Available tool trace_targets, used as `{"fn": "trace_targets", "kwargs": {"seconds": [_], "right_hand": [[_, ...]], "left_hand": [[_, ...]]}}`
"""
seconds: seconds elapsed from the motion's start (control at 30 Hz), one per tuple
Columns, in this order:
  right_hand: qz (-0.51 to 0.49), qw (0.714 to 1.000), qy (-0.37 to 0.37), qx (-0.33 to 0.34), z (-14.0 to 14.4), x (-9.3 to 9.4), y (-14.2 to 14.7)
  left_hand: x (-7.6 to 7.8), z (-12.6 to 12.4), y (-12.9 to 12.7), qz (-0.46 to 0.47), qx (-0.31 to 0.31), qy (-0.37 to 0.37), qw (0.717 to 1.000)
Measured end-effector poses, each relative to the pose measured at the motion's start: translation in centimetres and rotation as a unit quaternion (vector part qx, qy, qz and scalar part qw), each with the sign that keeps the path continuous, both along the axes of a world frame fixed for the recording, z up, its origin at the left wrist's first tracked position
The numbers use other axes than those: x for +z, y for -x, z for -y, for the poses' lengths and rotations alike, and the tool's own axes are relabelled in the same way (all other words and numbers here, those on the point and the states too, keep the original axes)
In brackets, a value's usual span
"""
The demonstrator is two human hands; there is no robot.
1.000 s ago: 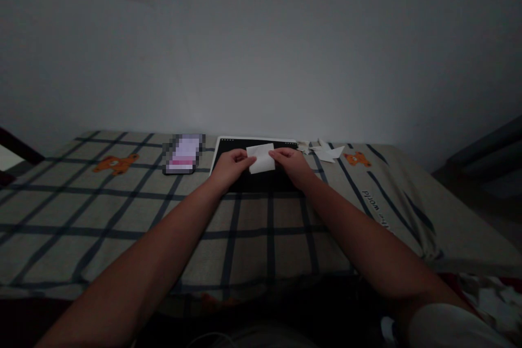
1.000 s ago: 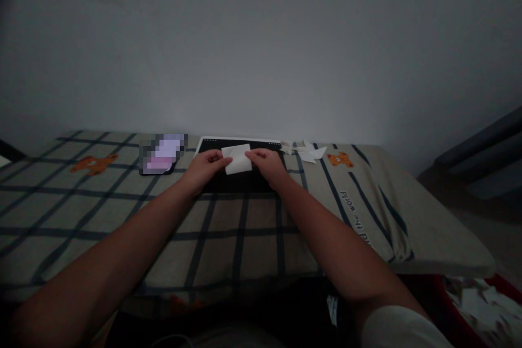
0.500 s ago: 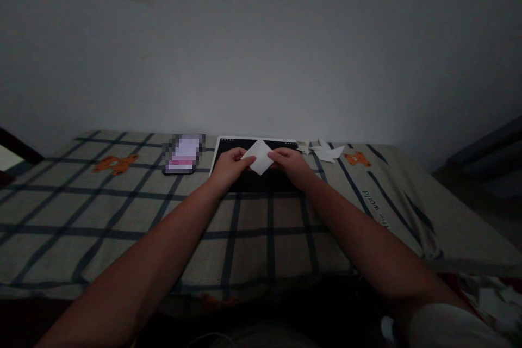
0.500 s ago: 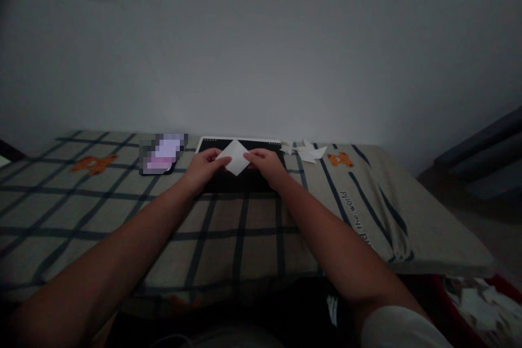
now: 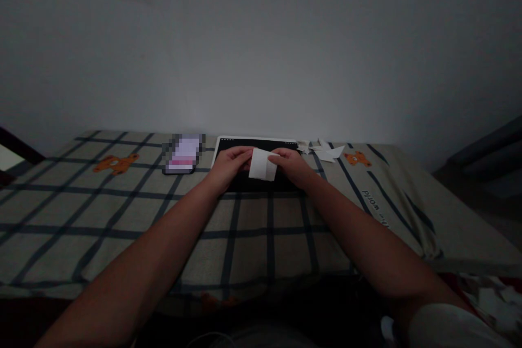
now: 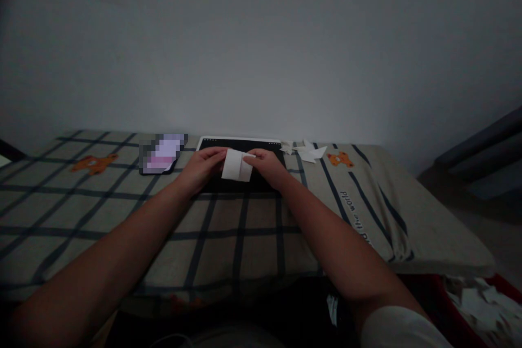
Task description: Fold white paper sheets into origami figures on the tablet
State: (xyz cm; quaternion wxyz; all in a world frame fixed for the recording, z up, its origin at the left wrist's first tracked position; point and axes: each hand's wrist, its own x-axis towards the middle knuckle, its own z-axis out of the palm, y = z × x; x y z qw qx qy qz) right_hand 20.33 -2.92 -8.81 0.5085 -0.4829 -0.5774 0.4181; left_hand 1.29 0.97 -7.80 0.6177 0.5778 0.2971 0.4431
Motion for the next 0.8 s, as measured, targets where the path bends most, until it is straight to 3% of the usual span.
{"fn": "trace_targets", "kwargs": {"seconds": [0.3, 0.57, 0.8], "right_hand": [[0.009, 1.000, 0.005, 0.021, 0.27, 0.29, 0.00], [0.017, 1.000, 0.020, 0.016, 0.30, 0.34, -0.21], [0.022, 0.999, 0.012, 0.025, 0.31, 0.35, -0.30]], "left_hand": [[-0.03, -0.06, 0.03, -0.008, 0.015, -0.007, 1.000], [0.39, 0.19, 0.50, -0.107, 0.042, -0.150, 0.982], [0.60, 0.15, 0.74, -0.114, 0.039, -0.163, 0.979]]}}
